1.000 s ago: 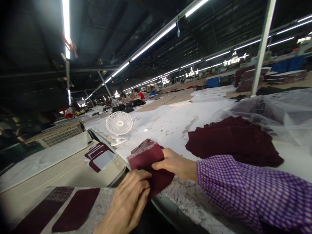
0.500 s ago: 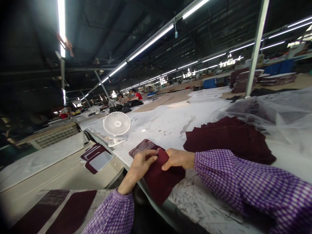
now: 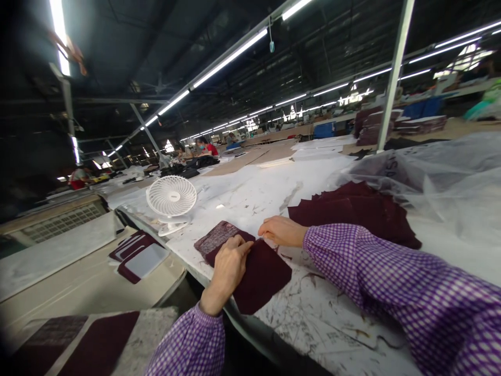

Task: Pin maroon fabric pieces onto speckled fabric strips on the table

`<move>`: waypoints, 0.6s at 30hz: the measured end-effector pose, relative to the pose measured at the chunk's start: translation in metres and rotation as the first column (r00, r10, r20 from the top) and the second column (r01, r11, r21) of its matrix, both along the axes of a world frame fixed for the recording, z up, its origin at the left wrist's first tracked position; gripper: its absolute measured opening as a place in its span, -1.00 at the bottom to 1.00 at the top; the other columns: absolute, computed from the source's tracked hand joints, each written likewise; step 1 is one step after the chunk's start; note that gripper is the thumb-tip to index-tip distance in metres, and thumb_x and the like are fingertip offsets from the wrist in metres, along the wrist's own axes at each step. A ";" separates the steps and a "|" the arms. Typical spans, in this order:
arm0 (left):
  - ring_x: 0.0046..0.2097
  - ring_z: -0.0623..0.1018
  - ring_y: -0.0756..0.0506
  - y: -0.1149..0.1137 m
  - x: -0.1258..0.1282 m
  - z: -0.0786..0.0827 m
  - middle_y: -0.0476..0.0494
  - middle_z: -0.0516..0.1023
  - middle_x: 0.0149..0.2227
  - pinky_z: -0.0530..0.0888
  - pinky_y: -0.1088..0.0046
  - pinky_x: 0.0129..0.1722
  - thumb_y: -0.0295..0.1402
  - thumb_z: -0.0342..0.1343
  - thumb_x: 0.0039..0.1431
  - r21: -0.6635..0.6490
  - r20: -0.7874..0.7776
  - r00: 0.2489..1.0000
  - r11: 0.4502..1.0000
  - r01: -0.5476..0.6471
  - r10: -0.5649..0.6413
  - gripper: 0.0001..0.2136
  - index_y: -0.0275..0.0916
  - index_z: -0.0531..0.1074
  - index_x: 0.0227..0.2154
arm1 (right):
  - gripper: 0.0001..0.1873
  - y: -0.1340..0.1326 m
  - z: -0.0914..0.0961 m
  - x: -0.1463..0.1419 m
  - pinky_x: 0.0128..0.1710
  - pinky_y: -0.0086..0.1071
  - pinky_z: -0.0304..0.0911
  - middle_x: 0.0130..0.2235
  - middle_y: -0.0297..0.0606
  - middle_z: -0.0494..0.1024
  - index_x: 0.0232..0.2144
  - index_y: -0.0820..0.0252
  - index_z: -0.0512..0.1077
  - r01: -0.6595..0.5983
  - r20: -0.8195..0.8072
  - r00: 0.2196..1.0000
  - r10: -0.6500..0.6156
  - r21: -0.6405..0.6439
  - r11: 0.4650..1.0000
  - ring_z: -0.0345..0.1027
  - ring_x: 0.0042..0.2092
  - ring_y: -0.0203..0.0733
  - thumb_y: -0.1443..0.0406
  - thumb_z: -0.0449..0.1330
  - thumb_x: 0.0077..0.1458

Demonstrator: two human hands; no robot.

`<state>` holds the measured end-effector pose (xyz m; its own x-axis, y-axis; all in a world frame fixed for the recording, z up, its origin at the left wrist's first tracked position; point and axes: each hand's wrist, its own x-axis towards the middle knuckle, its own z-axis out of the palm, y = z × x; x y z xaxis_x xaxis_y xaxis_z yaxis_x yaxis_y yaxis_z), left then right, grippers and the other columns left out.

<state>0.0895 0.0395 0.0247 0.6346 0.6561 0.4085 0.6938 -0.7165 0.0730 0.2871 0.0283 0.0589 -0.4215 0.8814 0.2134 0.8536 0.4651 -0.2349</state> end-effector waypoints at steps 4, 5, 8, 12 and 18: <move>-0.26 0.37 -0.06 -0.001 0.000 0.000 -0.12 0.39 -0.32 0.35 0.39 -0.20 -0.50 -0.15 0.23 0.003 -0.002 1.000 1.000 0.003 -0.003 -0.72 -0.19 0.47 -0.23 | -0.73 0.005 -0.003 0.001 -0.26 -0.39 0.18 -0.25 -0.17 0.50 -0.27 0.25 0.50 -0.047 0.063 0.997 0.046 0.003 0.999 0.36 -0.25 -0.18 0.43 0.03 0.06; -0.26 0.37 -0.06 -0.001 0.000 0.001 -0.12 0.40 -0.32 0.35 0.39 -0.20 -0.50 -0.15 0.23 0.002 -0.006 1.000 1.000 0.003 -0.003 -0.72 -0.19 0.47 -0.22 | -0.74 0.006 -0.003 0.001 -0.26 -0.39 0.18 -0.25 -0.18 0.50 -0.27 0.25 0.50 -0.051 0.067 0.996 0.051 0.003 0.999 0.35 -0.25 -0.19 0.43 0.03 0.06; -0.25 0.38 -0.07 -0.002 0.001 0.001 -0.12 0.40 -0.31 0.35 0.38 -0.20 -0.50 -0.16 0.23 0.001 -0.016 1.000 1.000 0.003 -0.003 -0.72 -0.19 0.47 -0.21 | -0.76 0.006 -0.003 0.000 -0.26 -0.38 0.17 -0.23 -0.19 0.49 -0.26 0.24 0.47 -0.039 0.081 0.996 0.037 0.019 0.999 0.34 -0.24 -0.18 0.44 0.03 0.06; -0.26 0.37 -0.06 -0.001 0.000 0.000 -0.12 0.39 -0.32 0.35 0.38 -0.20 -0.50 -0.15 0.23 0.011 -0.004 1.000 1.000 -0.002 0.002 -0.72 -0.18 0.47 -0.21 | -0.81 0.005 -0.004 -0.002 -0.29 -0.40 0.14 -0.28 -0.23 0.47 -0.34 0.23 0.45 -0.047 0.113 0.993 0.042 0.041 0.998 0.32 -0.27 -0.21 0.44 0.03 0.07; -0.25 0.37 -0.06 0.000 -0.002 -0.002 -0.09 0.41 -0.30 0.36 0.40 -0.18 -0.53 -0.16 0.21 0.004 0.019 1.000 1.000 0.020 -0.020 -0.67 -0.14 0.47 -0.15 | -0.81 0.001 -0.008 -0.005 -0.44 -0.41 0.07 -0.30 -0.24 0.42 -0.33 0.24 0.41 -0.088 0.286 0.957 0.042 0.153 0.984 0.26 -0.40 -0.28 0.39 -0.02 0.16</move>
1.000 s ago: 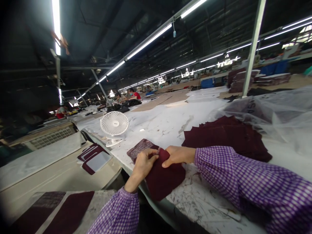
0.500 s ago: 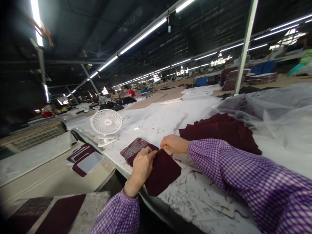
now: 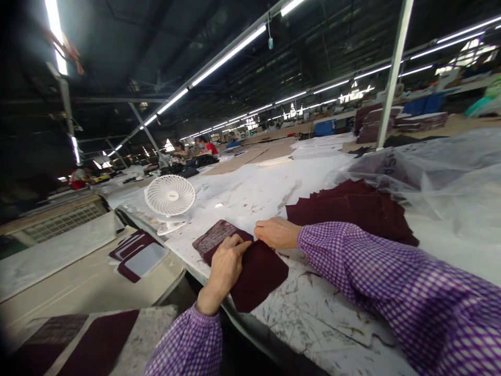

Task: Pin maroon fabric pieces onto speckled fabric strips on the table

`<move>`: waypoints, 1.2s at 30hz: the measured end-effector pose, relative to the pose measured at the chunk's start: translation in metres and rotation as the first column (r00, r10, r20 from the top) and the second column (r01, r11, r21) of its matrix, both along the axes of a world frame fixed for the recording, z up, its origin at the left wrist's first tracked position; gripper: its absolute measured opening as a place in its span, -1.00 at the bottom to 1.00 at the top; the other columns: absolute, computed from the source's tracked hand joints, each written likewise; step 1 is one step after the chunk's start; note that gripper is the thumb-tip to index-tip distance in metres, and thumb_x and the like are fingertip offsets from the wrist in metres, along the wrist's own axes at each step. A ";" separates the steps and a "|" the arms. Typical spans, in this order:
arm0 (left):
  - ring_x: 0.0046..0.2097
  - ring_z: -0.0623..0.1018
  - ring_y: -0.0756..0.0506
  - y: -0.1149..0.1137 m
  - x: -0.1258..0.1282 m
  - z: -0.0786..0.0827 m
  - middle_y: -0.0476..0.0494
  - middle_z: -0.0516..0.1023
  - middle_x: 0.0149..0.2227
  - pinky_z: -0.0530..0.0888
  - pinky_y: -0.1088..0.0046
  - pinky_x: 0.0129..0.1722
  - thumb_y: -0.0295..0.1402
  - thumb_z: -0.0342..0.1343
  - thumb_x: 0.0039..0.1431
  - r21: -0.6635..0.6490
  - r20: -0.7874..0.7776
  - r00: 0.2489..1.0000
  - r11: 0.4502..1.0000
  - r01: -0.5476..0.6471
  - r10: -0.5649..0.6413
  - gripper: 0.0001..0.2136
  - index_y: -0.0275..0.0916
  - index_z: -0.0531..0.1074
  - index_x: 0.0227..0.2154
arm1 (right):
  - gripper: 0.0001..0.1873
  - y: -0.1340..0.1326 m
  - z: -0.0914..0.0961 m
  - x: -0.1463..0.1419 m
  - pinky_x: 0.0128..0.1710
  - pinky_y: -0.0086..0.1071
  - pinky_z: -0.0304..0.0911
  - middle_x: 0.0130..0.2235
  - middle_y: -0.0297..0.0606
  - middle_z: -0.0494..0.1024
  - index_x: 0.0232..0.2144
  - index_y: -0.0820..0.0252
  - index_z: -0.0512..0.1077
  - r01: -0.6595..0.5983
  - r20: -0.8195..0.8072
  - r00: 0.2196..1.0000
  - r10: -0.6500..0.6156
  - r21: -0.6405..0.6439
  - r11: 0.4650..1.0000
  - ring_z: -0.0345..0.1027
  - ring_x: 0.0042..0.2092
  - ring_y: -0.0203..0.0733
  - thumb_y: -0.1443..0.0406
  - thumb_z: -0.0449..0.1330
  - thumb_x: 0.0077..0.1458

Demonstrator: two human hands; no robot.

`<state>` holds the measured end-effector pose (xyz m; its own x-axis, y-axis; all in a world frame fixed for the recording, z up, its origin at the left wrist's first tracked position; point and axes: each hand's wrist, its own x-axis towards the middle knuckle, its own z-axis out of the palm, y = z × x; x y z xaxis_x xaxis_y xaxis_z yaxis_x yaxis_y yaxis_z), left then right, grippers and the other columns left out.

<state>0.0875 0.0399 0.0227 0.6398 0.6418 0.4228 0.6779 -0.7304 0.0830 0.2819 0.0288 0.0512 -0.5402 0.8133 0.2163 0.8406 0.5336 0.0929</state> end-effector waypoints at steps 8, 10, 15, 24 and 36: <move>-0.28 0.33 -0.07 -0.003 0.000 0.003 -0.08 0.39 -0.33 0.33 0.38 -0.22 -0.51 -0.13 0.21 0.026 -0.060 0.998 1.000 0.017 -0.015 -0.67 -0.05 0.49 -0.18 | -0.81 -0.006 -0.008 -0.001 -0.47 -0.38 0.05 -0.25 -0.16 0.39 -0.29 0.29 0.38 -0.172 0.264 0.956 0.128 0.152 0.973 0.23 -0.30 -0.21 0.44 -0.04 0.19; -0.27 0.33 -0.07 -0.004 -0.001 0.004 -0.09 0.39 -0.30 0.33 0.36 -0.21 -0.51 -0.13 0.21 0.031 -0.073 0.997 0.999 0.016 -0.013 -0.67 -0.05 0.49 -0.17 | -0.81 -0.005 -0.008 0.002 -0.45 -0.37 0.08 -0.25 -0.15 0.39 -0.29 0.29 0.39 -0.182 0.263 0.955 0.139 0.146 0.972 0.23 -0.29 -0.19 0.44 -0.03 0.19; -0.27 0.34 -0.08 -0.004 0.000 0.003 -0.11 0.40 -0.28 0.34 0.36 -0.21 -0.52 -0.14 0.21 0.024 -0.058 0.998 0.999 0.021 -0.020 -0.65 -0.06 0.48 -0.15 | -0.78 -0.007 0.001 0.003 -0.36 -0.35 0.18 -0.28 -0.12 0.44 -0.32 0.30 0.44 0.058 0.118 0.991 -0.069 0.091 0.994 0.30 -0.24 -0.14 0.49 0.00 0.12; -0.25 0.42 -0.05 0.002 -0.019 0.006 -0.07 0.47 -0.34 0.39 0.41 -0.18 -0.51 -0.06 0.18 -0.113 0.123 0.991 0.991 0.076 -0.062 -0.73 -0.14 0.51 -0.19 | -0.60 -0.020 -0.004 -0.017 -0.17 -0.32 0.28 -0.13 -0.12 0.49 -0.10 0.30 0.44 -0.009 -0.187 0.982 0.002 -0.038 0.999 0.38 -0.16 -0.15 0.54 -0.03 0.05; -0.29 0.42 -0.05 0.004 -0.060 -0.003 -0.11 0.48 -0.39 0.39 0.40 -0.26 -0.42 -0.07 0.24 -0.077 0.297 0.947 0.985 0.154 -0.125 -0.75 -0.20 0.54 -0.33 | -0.45 -0.021 -0.010 -0.013 0.01 -0.28 0.23 0.05 -0.11 0.40 0.01 0.32 0.38 -0.067 -0.102 0.993 0.060 -0.069 0.995 0.30 0.00 -0.11 0.59 -0.08 -0.03</move>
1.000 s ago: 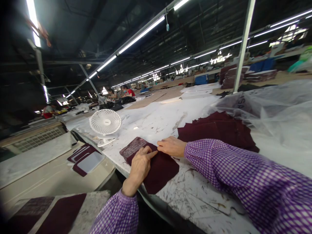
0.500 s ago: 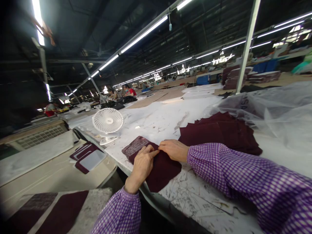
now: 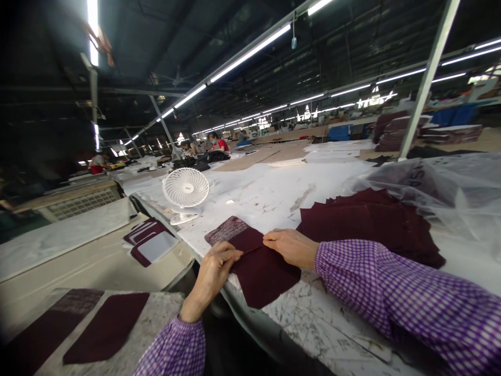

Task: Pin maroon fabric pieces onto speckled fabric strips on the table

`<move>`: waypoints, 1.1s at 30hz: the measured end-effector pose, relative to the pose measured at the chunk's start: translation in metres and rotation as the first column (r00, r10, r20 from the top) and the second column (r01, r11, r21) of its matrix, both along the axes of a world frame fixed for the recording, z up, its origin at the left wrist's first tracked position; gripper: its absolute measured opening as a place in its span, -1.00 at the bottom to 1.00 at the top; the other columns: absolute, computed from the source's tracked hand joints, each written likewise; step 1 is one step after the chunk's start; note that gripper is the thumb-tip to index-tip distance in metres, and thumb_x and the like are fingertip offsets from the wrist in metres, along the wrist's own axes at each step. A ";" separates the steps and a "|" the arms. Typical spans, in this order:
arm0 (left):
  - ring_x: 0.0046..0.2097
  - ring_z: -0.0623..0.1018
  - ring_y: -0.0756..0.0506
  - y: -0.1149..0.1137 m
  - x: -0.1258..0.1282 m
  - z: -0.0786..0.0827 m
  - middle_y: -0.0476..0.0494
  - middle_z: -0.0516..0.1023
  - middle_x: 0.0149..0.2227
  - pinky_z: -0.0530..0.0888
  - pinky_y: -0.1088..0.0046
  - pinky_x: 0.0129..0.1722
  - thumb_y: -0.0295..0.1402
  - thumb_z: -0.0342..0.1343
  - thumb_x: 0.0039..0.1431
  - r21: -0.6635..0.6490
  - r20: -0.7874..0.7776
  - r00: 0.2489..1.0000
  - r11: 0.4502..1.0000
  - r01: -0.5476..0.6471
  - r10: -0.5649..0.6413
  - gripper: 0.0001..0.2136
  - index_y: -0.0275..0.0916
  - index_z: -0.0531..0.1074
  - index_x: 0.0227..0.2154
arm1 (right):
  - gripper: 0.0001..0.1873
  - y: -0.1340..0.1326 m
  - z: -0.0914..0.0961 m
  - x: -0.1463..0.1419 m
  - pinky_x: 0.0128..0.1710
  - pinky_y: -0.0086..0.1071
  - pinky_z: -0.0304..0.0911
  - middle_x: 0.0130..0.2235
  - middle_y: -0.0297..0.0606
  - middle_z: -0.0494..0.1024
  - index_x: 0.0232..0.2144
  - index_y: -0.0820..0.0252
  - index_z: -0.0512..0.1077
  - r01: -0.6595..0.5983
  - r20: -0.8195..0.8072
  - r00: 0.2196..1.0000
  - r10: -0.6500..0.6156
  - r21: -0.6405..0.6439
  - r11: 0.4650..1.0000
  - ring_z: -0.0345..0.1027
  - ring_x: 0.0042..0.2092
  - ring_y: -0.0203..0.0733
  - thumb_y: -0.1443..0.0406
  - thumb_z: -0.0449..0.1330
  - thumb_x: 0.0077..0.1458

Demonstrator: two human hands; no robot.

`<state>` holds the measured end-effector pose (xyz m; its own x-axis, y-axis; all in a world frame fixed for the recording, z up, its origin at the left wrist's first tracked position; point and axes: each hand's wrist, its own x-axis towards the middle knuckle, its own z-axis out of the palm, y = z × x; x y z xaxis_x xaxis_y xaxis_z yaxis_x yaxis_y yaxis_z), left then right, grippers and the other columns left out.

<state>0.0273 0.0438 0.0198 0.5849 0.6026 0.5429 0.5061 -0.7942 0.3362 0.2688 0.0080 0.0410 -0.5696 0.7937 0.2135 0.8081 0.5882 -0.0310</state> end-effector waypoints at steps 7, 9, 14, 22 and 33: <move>-0.29 0.39 -0.06 -0.001 -0.002 -0.005 -0.10 0.46 -0.39 0.36 0.41 -0.28 -0.37 -0.10 0.26 0.022 0.001 1.000 1.000 -0.017 0.017 -0.74 -0.18 0.53 -0.29 | -0.34 -0.004 0.007 -0.013 -0.09 -0.27 0.26 0.00 -0.08 0.36 0.11 0.12 0.28 -0.003 0.174 0.985 -0.003 0.038 0.999 0.27 -0.04 -0.11 0.58 -0.05 -0.05; -0.29 0.39 -0.07 -0.002 -0.002 -0.005 -0.11 0.47 -0.38 0.35 0.39 -0.27 -0.37 -0.10 0.26 0.036 -0.015 1.000 0.999 -0.027 0.028 -0.73 -0.17 0.54 -0.29 | -0.32 -0.004 0.013 -0.021 -0.18 -0.29 0.28 -0.09 -0.07 0.39 0.15 0.03 0.24 0.007 0.231 0.973 -0.012 0.022 1.000 0.30 -0.12 -0.11 0.57 -0.05 -0.02; -0.25 0.44 -0.06 0.002 -0.010 -0.003 -0.11 0.50 -0.34 0.39 0.39 -0.21 -0.39 -0.03 0.22 -0.136 0.138 0.990 0.991 0.009 0.010 -0.80 -0.19 0.52 -0.28 | -0.35 -0.005 0.027 -0.037 -0.31 -0.30 0.24 -0.20 -0.06 0.40 0.17 -0.09 0.18 0.048 0.370 0.928 -0.036 -0.023 0.999 0.34 -0.26 -0.09 0.51 -0.02 0.06; -0.28 0.47 -0.06 0.000 -0.014 0.002 -0.08 0.48 -0.37 0.40 0.41 -0.26 -0.42 0.05 0.11 -0.277 0.221 0.970 0.960 -0.041 0.105 -0.89 -0.24 0.47 -0.36 | -0.36 -0.005 0.026 -0.036 -0.36 -0.37 0.17 -0.20 -0.06 0.42 0.17 -0.10 0.17 0.045 0.401 0.915 -0.042 0.001 0.999 0.35 -0.26 -0.09 0.48 0.00 0.06; -0.25 0.40 -0.10 0.002 -0.029 -0.011 -0.09 0.45 -0.36 0.32 0.32 -0.20 -0.46 -0.04 0.18 -0.027 0.085 0.981 0.985 -0.170 0.172 -0.85 -0.21 0.41 -0.42 | -0.32 0.000 0.040 -0.050 -0.47 -0.41 0.02 -0.31 -0.15 0.49 0.19 -0.14 0.11 0.004 0.494 0.869 0.005 -0.019 1.000 0.35 -0.40 -0.20 0.50 -0.03 0.07</move>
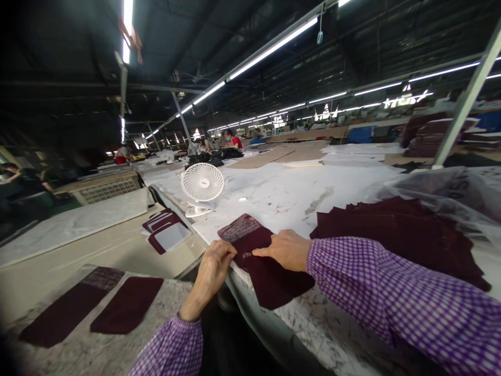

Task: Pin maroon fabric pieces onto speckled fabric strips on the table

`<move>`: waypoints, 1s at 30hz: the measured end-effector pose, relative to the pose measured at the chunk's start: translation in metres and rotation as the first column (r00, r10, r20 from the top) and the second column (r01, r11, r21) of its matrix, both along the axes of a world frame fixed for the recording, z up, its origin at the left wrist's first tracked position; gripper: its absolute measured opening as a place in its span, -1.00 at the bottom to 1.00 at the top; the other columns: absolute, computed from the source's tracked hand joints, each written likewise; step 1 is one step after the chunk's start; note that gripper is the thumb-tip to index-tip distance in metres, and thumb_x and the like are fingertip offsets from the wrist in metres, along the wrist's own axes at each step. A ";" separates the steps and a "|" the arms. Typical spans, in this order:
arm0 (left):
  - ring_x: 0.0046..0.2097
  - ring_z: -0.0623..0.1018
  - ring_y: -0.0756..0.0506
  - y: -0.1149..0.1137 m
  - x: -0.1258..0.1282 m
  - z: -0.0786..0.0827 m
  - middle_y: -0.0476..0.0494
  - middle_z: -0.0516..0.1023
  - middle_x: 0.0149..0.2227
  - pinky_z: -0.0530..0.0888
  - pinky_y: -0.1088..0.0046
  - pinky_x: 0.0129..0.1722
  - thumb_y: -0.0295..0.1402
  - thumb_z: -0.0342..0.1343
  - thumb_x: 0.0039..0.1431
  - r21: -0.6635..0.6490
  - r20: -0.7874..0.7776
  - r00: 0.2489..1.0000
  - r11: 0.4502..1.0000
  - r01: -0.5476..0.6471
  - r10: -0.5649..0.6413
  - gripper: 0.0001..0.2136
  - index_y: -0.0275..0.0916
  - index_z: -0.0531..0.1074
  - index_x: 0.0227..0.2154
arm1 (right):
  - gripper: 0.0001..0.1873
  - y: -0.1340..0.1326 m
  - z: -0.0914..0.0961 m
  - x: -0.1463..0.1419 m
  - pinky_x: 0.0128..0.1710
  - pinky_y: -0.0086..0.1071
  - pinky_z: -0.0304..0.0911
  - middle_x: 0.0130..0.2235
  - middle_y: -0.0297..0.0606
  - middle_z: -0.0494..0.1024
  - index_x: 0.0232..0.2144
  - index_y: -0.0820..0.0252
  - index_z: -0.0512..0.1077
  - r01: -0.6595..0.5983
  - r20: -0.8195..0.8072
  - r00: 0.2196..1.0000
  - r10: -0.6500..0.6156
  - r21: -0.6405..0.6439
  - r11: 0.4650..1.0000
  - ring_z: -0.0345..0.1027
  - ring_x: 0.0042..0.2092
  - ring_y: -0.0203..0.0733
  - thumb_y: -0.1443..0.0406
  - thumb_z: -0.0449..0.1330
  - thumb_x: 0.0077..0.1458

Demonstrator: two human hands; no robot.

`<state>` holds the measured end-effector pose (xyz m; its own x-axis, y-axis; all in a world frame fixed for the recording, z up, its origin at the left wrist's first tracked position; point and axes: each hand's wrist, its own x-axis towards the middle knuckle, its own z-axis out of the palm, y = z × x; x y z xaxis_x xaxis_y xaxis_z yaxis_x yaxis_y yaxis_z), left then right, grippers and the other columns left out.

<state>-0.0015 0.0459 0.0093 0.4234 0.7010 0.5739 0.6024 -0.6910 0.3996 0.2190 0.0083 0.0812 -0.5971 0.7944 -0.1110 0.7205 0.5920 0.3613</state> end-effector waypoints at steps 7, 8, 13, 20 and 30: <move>-0.24 0.39 -0.10 -0.006 0.015 0.013 -0.05 0.49 -0.34 0.30 0.30 -0.18 -0.43 0.08 0.11 -0.087 -0.023 1.000 0.996 0.020 -0.022 -0.90 -0.15 0.48 -0.39 | -0.30 -0.001 0.001 0.000 -0.51 -0.42 -0.04 -0.33 -0.16 0.50 0.18 -0.07 0.16 -0.035 -0.008 0.999 0.035 0.032 0.999 0.29 -0.46 -0.26 0.54 -0.01 0.02; -0.23 0.39 -0.09 -0.006 0.015 0.013 -0.04 0.49 -0.35 0.29 0.31 -0.18 -0.46 0.06 0.12 -0.076 -0.040 0.999 0.997 0.021 -0.024 -0.88 -0.15 0.48 -0.42 | -0.29 0.000 0.001 0.000 -0.51 -0.42 -0.04 -0.34 -0.16 0.50 0.18 -0.06 0.16 -0.043 -0.009 0.999 0.043 0.026 0.999 0.29 -0.46 -0.26 0.55 -0.01 0.01; -0.23 0.38 -0.09 -0.003 0.004 0.006 -0.07 0.48 -0.33 0.27 0.31 -0.19 -0.45 -0.02 0.18 -0.022 -0.058 0.998 1.000 0.007 -0.008 -0.84 -0.19 0.45 -0.42 | -0.26 0.004 0.004 0.000 -0.47 -0.42 0.01 -0.33 -0.19 0.49 0.19 -0.08 0.15 -0.038 -0.002 0.999 0.038 -0.042 0.998 0.32 -0.42 -0.25 0.56 -0.01 -0.02; -0.25 0.38 -0.11 -0.005 0.012 0.012 -0.05 0.48 -0.36 0.25 0.28 -0.20 -0.39 0.09 0.10 -0.071 -0.013 1.000 0.997 -0.007 0.006 -0.93 -0.18 0.47 -0.39 | -0.28 0.005 0.000 0.002 -0.50 -0.42 0.01 -0.38 -0.20 0.49 0.16 -0.01 0.20 -0.092 -0.049 0.995 0.091 -0.002 0.996 0.29 -0.45 -0.26 0.56 0.00 -0.05; -0.28 0.34 -0.06 -0.008 0.014 0.007 -0.04 0.48 -0.39 0.18 0.29 -0.22 -0.37 -0.05 0.25 0.127 -0.125 0.992 0.991 0.044 -0.028 -0.78 -0.17 0.48 -0.42 | -0.25 0.009 0.008 -0.001 -0.47 -0.42 0.04 -0.38 -0.20 0.50 0.18 -0.03 0.17 -0.074 0.000 0.997 0.074 -0.079 0.994 0.33 -0.41 -0.23 0.57 0.00 -0.05</move>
